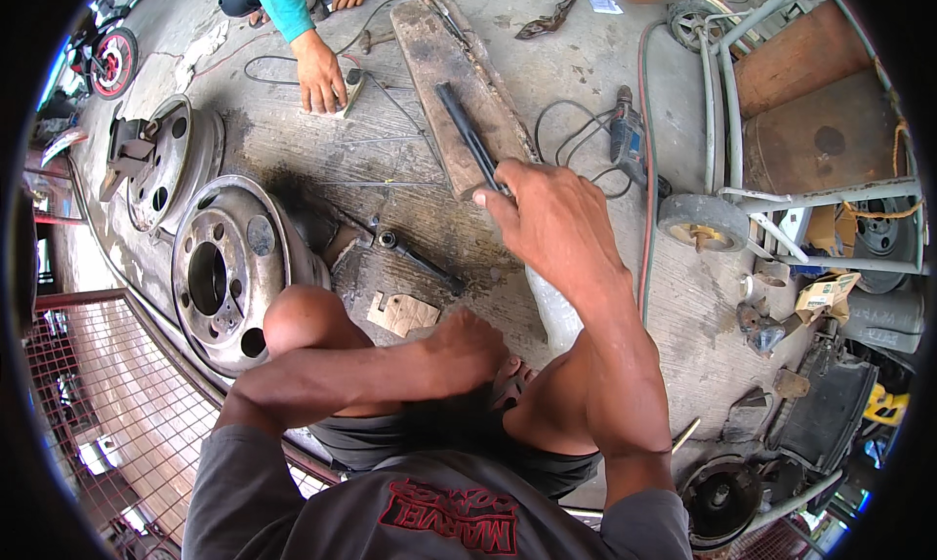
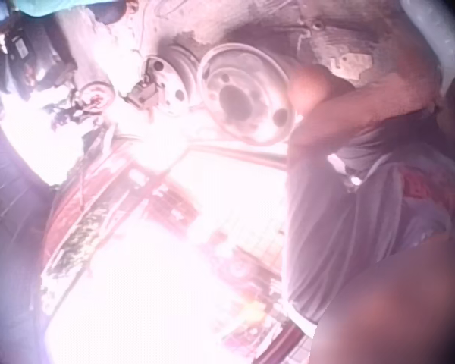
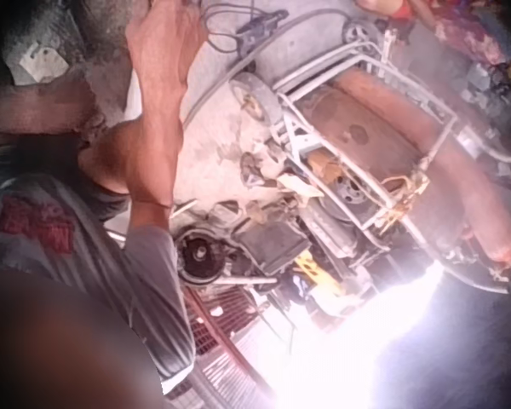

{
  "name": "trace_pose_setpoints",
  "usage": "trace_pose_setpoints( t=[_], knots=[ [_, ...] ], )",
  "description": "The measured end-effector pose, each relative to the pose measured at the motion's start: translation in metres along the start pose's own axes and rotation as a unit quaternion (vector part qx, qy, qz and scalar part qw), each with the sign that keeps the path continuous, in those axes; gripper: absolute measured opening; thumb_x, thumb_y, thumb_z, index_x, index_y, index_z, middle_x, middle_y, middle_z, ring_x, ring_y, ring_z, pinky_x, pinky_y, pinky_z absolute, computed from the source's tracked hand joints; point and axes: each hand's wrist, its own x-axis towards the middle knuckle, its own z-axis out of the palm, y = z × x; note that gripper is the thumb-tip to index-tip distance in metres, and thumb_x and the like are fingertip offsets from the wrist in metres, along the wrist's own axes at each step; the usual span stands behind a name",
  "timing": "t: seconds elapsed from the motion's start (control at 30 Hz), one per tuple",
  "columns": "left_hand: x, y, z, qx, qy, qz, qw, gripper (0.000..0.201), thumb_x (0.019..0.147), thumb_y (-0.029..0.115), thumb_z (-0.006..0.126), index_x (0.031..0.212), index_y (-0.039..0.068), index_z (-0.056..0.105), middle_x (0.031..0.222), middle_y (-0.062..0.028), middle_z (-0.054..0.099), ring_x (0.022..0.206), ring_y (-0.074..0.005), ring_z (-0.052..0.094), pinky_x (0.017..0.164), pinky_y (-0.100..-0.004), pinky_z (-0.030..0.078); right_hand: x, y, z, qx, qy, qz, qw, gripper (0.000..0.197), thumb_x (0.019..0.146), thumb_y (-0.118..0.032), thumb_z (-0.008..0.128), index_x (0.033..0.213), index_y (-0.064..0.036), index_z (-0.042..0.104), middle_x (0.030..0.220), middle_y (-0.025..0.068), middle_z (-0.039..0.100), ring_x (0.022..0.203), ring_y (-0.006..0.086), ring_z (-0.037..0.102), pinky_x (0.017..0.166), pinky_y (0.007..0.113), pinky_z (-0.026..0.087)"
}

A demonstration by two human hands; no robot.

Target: The person sits on the workshop floor and uses a blowtorch to heat a metal rod. After heating, they pour liquid from a plastic bottle onto the rod to cool it and then inspect the result.

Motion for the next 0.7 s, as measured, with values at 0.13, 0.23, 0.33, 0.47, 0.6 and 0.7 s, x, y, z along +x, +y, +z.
trace_pose_setpoints(
  t=[0.13, 0.23, 0.33, 0.47, 0.6, 0.7],
  knots=[
    [-0.026, 0.033, 0.006, -0.038, 0.164, 0.041, 0.985, 0.016, 0.081, 0.020, 0.067, 0.083, 0.009, 0.078, 0.077, -0.0106, 0.073, 0.076, -0.0284, 0.074, 0.067, -0.0435, 0.056, -0.009, -0.022, 0.007, 0.007, -0.056, -0.019, 0.998, 0.031, 0.093, -0.031, 0.074, 0.104, -0.0023, 0.071, 0.084, 0.0197, 0.072, 0.078, 0.0409, 0.070, 0.071, 0.050, 0.052],
    [-0.026, 0.049, -0.015, -0.019, 0.156, 0.026, 0.987, 0.014, 0.080, 0.019, 0.068, 0.084, 0.009, 0.076, 0.073, -0.0093, 0.070, 0.075, -0.0273, 0.072, 0.071, -0.0407, 0.055, 0.003, -0.024, 0.013, 0.017, -0.033, -0.063, 0.997, 0.029, 0.092, -0.029, 0.076, 0.102, -0.0019, 0.071, 0.086, 0.0175, 0.073, 0.077, 0.0382, 0.071, 0.070, 0.046, 0.054],
    [-0.027, 0.037, -0.080, -0.055, 0.030, -0.025, 0.998, 0.020, 0.076, 0.017, 0.072, 0.093, 0.008, 0.075, 0.079, -0.0103, 0.072, 0.091, -0.0288, 0.073, 0.084, -0.0437, 0.051, 0.029, -0.010, 0.009, 0.154, 0.010, 0.055, 0.986, 0.030, 0.094, -0.030, 0.076, 0.104, -0.0017, 0.071, 0.088, 0.0171, 0.073, 0.077, 0.0328, 0.071, 0.071, 0.041, 0.055],
    [-0.021, -0.004, -0.070, -0.068, 0.145, -0.145, 0.976, 0.045, 0.076, 0.015, 0.073, 0.121, 0.008, 0.068, 0.097, -0.0154, 0.075, 0.098, -0.0331, 0.073, 0.096, -0.0513, 0.048, 0.011, 0.036, 0.003, 0.162, 0.017, 0.200, 0.966, 0.038, 0.097, -0.035, 0.071, 0.119, -0.0035, 0.069, 0.100, 0.0210, 0.074, 0.086, 0.0385, 0.072, 0.077, 0.044, 0.055],
    [-0.087, -0.024, -0.090, -0.276, 0.272, -0.290, 0.875, 0.054, 0.088, 0.010, 0.065, 0.141, 0.008, 0.057, 0.118, -0.0202, 0.073, 0.108, -0.0391, 0.070, 0.099, -0.0504, 0.052, -0.133, 0.041, -0.086, 0.141, -0.116, 0.204, 0.962, 0.052, 0.099, -0.045, 0.065, 0.129, -0.0022, 0.064, 0.118, 0.0239, 0.068, 0.109, 0.0396, 0.066, 0.092, 0.046, 0.052],
    [-0.184, 0.015, -0.136, -0.316, 0.377, -0.345, 0.799, 0.042, 0.091, 0.012, 0.065, 0.131, 0.004, 0.064, 0.115, -0.0230, 0.071, 0.101, -0.0406, 0.070, 0.093, -0.0469, 0.054, -0.271, 0.028, -0.193, 0.158, -0.185, 0.307, 0.920, 0.062, 0.102, -0.053, 0.059, 0.135, -0.0014, 0.061, 0.133, 0.0246, 0.063, 0.125, 0.0378, 0.060, 0.103, 0.046, 0.049]
  ],
)
